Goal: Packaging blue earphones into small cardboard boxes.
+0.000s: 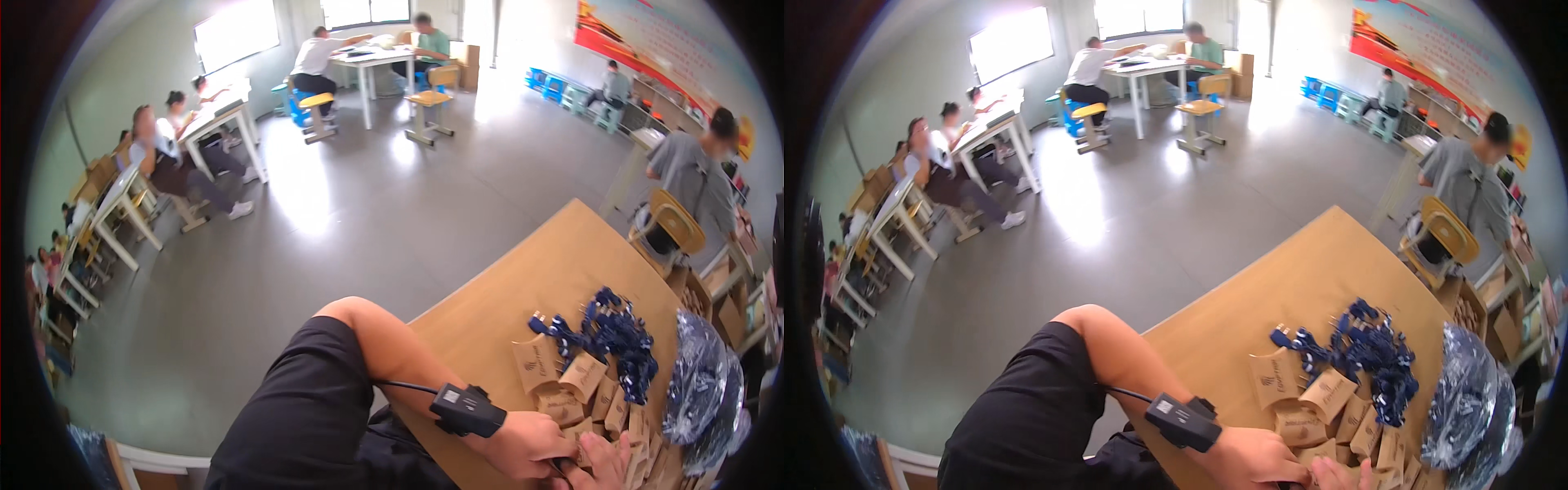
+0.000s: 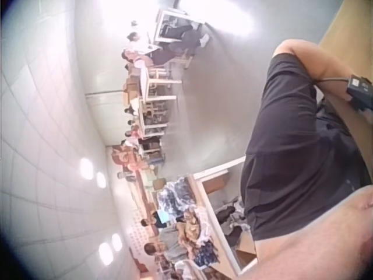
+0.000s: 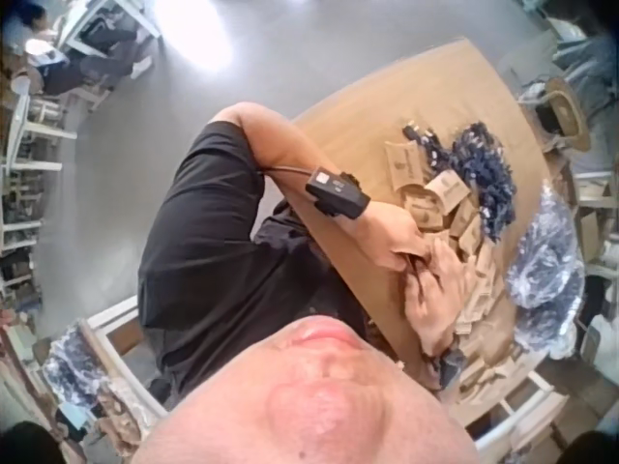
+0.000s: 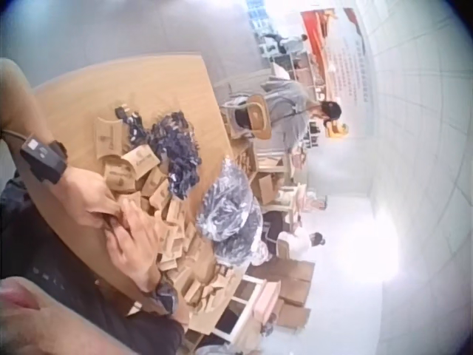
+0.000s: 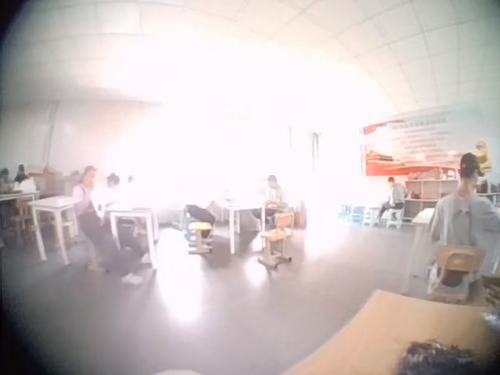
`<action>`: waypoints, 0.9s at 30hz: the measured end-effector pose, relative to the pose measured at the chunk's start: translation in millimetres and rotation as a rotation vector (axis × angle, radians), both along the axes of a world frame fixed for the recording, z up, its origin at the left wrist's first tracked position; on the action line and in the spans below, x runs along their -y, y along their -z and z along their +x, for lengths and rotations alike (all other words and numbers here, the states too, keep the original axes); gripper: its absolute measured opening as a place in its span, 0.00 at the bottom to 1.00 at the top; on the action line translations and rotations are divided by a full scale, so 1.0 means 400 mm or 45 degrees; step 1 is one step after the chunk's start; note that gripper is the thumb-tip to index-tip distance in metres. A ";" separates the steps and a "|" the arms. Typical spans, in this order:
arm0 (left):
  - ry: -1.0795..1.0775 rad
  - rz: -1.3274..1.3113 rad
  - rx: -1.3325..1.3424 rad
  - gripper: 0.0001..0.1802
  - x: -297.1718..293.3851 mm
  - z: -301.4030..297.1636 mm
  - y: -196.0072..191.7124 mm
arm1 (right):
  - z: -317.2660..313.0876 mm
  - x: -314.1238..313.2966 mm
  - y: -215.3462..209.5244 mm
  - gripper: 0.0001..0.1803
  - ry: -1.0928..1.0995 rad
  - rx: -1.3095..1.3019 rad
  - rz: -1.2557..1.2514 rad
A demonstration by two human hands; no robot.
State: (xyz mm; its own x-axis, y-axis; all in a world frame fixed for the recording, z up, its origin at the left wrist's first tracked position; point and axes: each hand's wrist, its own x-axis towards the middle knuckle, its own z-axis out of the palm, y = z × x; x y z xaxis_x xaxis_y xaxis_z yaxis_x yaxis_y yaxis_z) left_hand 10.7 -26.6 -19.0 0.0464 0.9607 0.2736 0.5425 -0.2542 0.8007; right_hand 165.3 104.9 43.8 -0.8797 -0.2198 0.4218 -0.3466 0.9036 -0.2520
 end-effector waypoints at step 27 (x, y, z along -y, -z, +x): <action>-0.050 0.494 -0.293 0.16 -0.031 0.017 0.022 | 0.031 0.005 0.059 0.10 0.244 -0.141 0.099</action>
State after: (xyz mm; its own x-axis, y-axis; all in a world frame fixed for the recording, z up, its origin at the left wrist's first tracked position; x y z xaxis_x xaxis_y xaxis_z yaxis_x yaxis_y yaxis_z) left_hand 17.3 -14.4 -27.7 0.1140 0.7913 0.6006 0.7106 -0.4874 0.5073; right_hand 177.8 103.0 20.0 -0.8579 -0.0886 0.5061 -0.1880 0.9708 -0.1489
